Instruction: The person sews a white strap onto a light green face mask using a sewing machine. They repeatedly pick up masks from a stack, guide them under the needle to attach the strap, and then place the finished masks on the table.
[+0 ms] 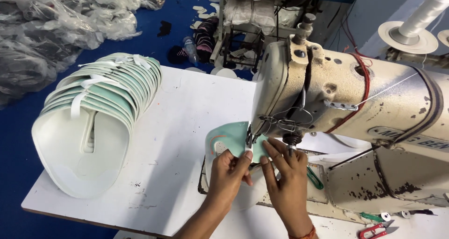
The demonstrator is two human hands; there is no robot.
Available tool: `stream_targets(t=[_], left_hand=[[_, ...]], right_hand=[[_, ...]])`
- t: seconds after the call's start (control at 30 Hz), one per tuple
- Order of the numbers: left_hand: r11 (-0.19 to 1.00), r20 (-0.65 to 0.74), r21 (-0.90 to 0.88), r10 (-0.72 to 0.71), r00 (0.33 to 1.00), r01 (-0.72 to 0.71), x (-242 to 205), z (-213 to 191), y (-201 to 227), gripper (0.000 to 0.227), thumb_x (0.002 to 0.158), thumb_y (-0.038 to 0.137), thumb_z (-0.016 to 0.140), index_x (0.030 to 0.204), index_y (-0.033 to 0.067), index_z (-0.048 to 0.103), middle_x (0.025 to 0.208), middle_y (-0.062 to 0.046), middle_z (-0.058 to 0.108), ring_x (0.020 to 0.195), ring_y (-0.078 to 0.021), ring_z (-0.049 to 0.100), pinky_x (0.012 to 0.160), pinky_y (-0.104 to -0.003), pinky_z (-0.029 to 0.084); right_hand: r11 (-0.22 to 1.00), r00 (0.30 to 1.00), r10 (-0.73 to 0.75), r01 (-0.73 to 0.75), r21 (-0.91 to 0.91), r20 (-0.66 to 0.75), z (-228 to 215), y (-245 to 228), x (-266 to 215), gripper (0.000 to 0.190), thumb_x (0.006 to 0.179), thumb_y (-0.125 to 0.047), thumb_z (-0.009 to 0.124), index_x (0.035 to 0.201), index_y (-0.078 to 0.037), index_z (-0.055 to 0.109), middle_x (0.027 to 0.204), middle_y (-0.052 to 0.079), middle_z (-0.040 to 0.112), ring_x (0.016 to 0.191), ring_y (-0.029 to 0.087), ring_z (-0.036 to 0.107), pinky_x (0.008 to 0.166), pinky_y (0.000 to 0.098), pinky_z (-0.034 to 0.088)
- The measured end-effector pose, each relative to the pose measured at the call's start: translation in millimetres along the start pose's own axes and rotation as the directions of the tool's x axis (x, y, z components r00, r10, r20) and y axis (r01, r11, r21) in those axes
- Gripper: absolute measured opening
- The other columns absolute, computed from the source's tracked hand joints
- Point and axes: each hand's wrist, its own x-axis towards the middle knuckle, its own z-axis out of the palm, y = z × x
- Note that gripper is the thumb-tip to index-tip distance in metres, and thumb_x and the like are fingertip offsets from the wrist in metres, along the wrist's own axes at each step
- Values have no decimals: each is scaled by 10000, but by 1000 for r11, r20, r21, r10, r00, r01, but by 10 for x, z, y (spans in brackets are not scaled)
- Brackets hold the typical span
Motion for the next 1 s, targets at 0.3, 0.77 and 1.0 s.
stream_targets(t=[0.3,0.77,1.0], left_hand=[[886,93,406,-283,955,223,-2,-244,568,339,960,302,670,789,9,665,579,-28,617,466,-159,633,397,-275,410],[995,-7,-19,-94,996,94,103,-319,-1,414,877,382,799,966,-13,713,831,-54,669,747,-139,584,658,-318,495],[890,108,-203,-394,913,408,120,-212,433,395,786,382,775,1034,79,720,935,-21,772,912,-139,719,850,-351,576]], right_hand=[[999,999,-29,29,-16,18,46,164,-18,389,880,-166,707,1263,-103,705,1306,50,684,1011,319,526,884,422,466],[965,972,183,-206,165,146,-248,-17,-47,271,915,-180,702,1135,-23,709,1112,159,666,889,308,669,640,393,545],[957,963,-263,253,-140,-57,-94,-115,-345,289,848,-210,734,1111,-116,660,1064,68,670,1082,321,569,880,435,469]])
